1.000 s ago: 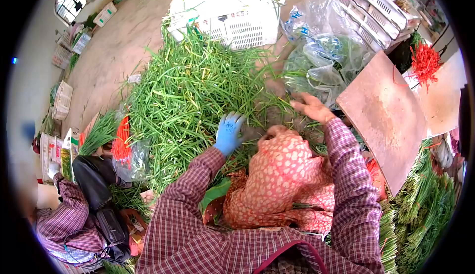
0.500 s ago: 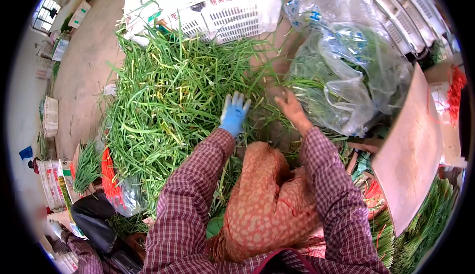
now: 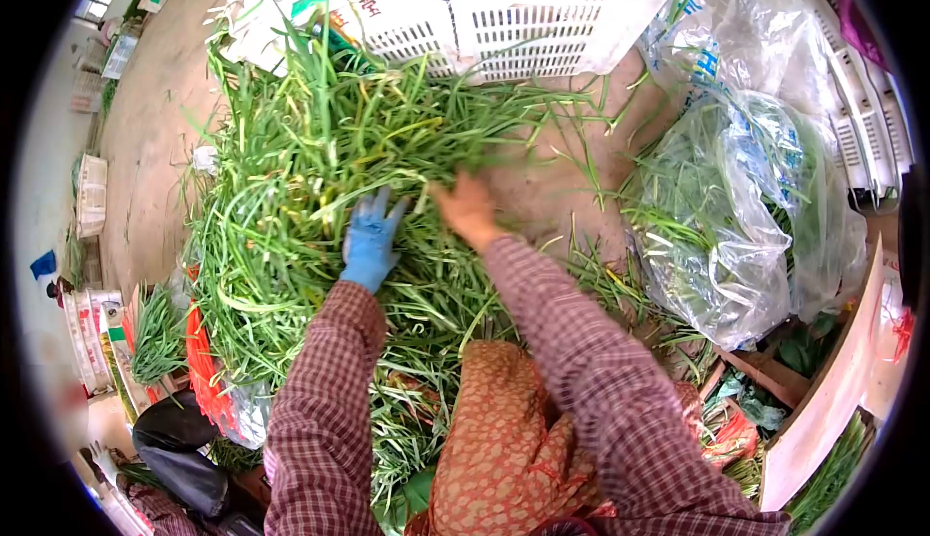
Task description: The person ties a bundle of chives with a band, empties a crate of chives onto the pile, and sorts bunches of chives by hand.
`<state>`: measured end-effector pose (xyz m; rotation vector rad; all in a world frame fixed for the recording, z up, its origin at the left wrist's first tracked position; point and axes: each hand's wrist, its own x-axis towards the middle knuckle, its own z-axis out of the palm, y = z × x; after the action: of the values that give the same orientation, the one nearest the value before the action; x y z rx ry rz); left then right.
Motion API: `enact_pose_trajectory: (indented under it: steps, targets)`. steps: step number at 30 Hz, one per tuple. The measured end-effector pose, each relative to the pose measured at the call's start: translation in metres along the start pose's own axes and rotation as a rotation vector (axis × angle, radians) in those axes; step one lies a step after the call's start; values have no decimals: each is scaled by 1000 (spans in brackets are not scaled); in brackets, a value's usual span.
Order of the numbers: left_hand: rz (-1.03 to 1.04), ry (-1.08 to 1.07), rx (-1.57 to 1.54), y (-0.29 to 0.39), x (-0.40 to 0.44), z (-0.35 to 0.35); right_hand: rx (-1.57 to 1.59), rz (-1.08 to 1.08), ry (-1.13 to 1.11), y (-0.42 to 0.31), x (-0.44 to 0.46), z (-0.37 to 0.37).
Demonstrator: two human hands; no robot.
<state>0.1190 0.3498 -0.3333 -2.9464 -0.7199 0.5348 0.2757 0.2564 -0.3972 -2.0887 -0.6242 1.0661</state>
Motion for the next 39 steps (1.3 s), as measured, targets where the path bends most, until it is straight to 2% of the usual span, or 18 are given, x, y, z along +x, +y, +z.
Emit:
enact_pose_trajectory:
  steps: [1,3,5,7,8,10,11,13,15,17,19,21,25,27,28,30,33,39]
  targets:
    - [-48,-39,45,-8,0,-8,264,62,-109,-23,-7,18]
    - [-173,-110,21,-41,-1,-10,149,-55,-211,-56,-25,20]
    - [-115,54,85,-79,0,-9,182,-255,-360,-66,-28,21]
    - [-202,111,239,-113,14,2,125,-530,-453,-74,-36,16]
    - [-228,106,216,-125,21,-3,121,-533,-436,-86,-40,-7]
    - [-314,31,236,-132,35,-16,-398,-593,-334,-115,-64,-68]
    - [-364,-41,280,-132,44,-21,-398,-761,23,-114,-64,-87]
    - [-387,-16,232,-144,58,-4,-297,-1023,482,-121,-53,-150]
    - [-438,-64,285,-143,64,2,-347,-1110,817,-137,-47,-218]
    - [-470,-177,257,-135,65,-6,-419,-1148,908,-143,-33,-265]
    - [-452,-239,266,-132,64,-12,-522,-1085,869,-144,-20,-284]
    - [-414,-170,229,-135,60,-6,-607,-1065,894,-140,-3,-294]
    - [-232,-84,-221,-90,28,-76,-792,-960,862,-135,20,-302]
    - [93,229,-518,-73,16,-111,-814,-906,874,-146,21,-296]
    - [172,363,-544,-62,13,-129,-856,-824,896,-148,19,-297]
    - [306,627,-499,-30,13,-171,-840,-851,853,-149,21,-300]
    - [364,480,-347,6,37,-181,-821,-943,833,-148,27,-312]
    - [310,166,-118,62,97,-97,-795,-1000,867,-146,31,-317]
